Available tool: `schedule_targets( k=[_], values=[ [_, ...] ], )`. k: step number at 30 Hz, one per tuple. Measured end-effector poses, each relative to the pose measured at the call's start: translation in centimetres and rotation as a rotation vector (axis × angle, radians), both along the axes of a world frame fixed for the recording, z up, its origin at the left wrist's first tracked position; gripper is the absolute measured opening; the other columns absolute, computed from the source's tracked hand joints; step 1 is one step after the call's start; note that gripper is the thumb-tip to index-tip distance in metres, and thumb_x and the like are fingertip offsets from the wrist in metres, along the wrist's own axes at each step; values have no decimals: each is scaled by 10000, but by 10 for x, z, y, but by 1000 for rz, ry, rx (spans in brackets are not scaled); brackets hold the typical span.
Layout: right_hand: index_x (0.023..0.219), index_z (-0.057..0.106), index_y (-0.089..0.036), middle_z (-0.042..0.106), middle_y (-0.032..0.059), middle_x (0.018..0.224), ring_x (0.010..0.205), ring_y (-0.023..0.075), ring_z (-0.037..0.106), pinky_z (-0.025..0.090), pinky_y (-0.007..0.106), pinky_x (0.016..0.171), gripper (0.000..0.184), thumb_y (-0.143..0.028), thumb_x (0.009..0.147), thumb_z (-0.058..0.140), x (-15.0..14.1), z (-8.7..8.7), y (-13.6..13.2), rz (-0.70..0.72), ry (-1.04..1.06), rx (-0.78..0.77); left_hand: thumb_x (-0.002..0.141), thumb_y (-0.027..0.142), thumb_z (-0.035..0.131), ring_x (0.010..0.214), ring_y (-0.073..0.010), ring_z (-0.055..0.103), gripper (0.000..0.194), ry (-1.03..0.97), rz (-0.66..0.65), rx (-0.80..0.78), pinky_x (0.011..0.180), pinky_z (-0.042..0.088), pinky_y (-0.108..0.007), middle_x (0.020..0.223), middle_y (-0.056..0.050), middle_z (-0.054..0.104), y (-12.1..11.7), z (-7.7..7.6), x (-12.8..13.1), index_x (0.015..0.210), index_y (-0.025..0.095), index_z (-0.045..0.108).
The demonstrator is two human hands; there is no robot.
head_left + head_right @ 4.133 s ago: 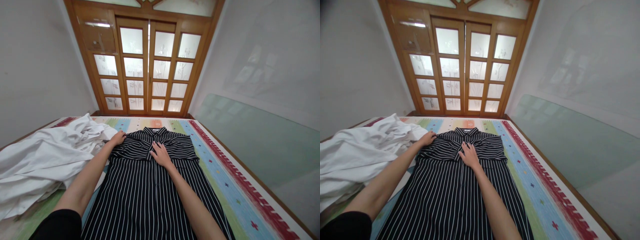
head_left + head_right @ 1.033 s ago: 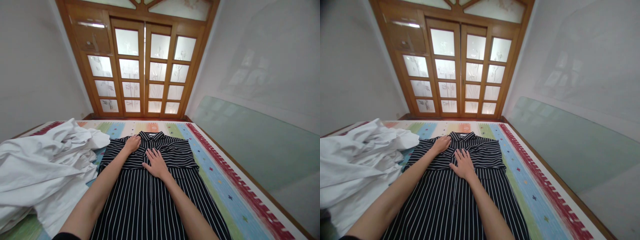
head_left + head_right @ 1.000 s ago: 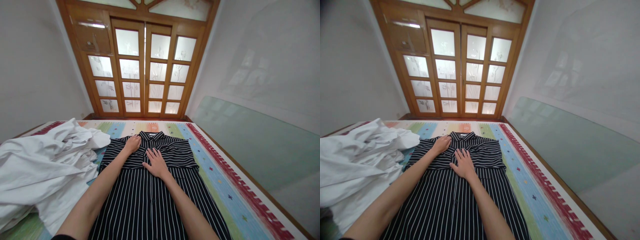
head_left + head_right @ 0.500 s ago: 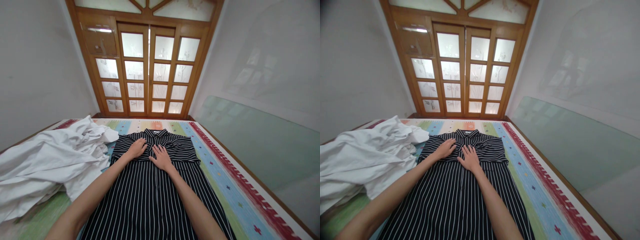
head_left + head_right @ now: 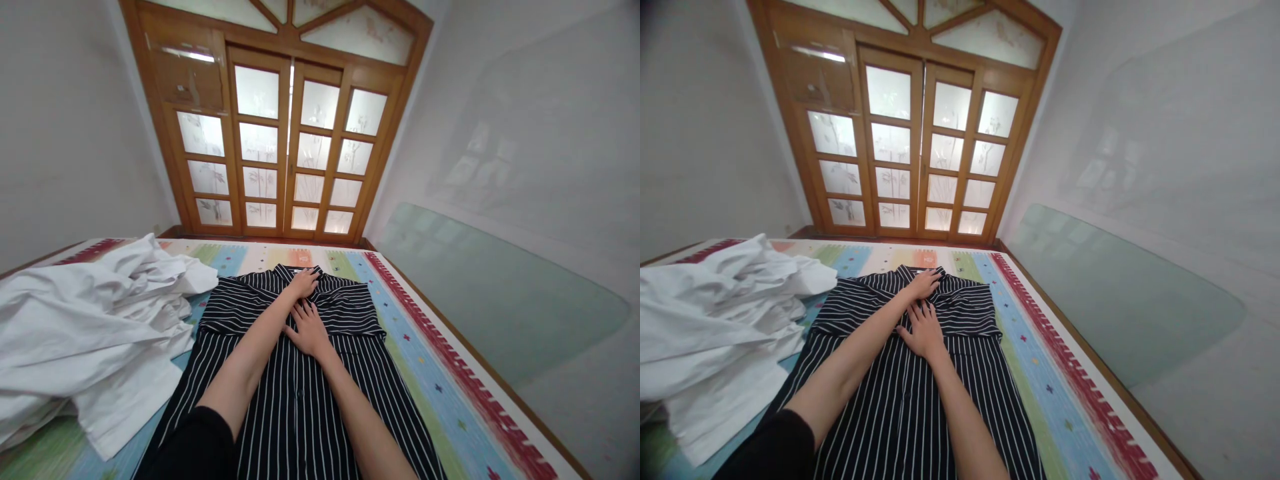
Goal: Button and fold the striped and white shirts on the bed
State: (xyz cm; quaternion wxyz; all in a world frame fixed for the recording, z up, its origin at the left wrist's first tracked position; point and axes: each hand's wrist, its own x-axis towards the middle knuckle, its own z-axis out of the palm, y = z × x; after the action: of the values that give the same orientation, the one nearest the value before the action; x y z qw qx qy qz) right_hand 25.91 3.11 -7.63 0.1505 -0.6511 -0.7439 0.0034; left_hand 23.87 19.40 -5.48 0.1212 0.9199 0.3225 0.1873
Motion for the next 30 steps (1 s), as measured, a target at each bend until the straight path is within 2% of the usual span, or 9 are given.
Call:
schedule_targets(
  k=[5,10,12,14,16,21,25,28,30],
  values=[
    [1457,394,-152,374,73,1525,1439,299,226,145,485,1170,573,-445,970,326,0,-1,1,9,-23,2,928,208,452,1174,-261,573,312,-90,101,-93,1022,419,-416,1230,-125,647,19,-8,24,1158,188,661],
    [1462,384,-155,369,73,1527,1443,301,218,142,488,1170,563,-412,962,348,0,0,1,7,-32,-1,926,279,547,1050,-213,624,261,-195,173,-177,945,474,-428,1133,-95,669,36,-10,38,1135,146,628],
    [1468,375,-163,363,70,1531,1445,296,215,140,485,1171,564,-408,961,354,0,1,1,7,-30,-2,920,243,554,991,-198,637,235,-226,207,-190,905,496,-411,1079,-89,676,39,-9,40,1113,127,621],
    [1471,369,-164,357,66,1534,1446,294,214,133,481,1173,568,-416,963,347,0,1,1,9,-14,1,919,133,486,994,-187,633,217,-255,235,-184,909,493,-375,1059,-93,683,41,-7,39,1077,126,635],
    [1472,366,-162,353,60,1537,1445,294,214,126,480,1174,574,-430,966,331,0,1,1,11,8,1,892,42,408,1034,-186,620,300,-275,251,-169,937,479,-352,1080,-104,682,40,-6,37,1033,128,660],
    [1476,361,-149,341,59,1542,1446,300,208,112,481,1177,599,-465,970,308,0,0,1,9,33,-6,859,12,374,1125,-209,582,373,-275,241,-129,993,444,-347,1162,-130,655,35,-8,28,1025,122,689],
    [1489,340,-158,315,64,1552,1450,298,199,120,480,1173,641,-523,964,304,1,1,0,10,31,-9,909,69,386,1097,-197,595,346,-210,210,-127,971,456,-347,1144,-110,665,38,-8,23,1090,155,667],
    [1484,350,-152,312,74,1552,1451,295,197,119,479,1172,679,-572,954,295,2,1,0,7,34,-18,963,257,463,997,-199,628,264,-124,225,-136,907,491,-398,1104,-100,661,47,-3,13,1155,148,608],
    [1477,366,-151,308,73,1553,1454,290,189,113,478,1174,684,-584,954,281,2,1,1,4,33,-24,945,370,514,961,-199,634,311,-53,222,-133,882,496,-419,1082,-92,661,55,3,1,1120,133,613]
  ],
)
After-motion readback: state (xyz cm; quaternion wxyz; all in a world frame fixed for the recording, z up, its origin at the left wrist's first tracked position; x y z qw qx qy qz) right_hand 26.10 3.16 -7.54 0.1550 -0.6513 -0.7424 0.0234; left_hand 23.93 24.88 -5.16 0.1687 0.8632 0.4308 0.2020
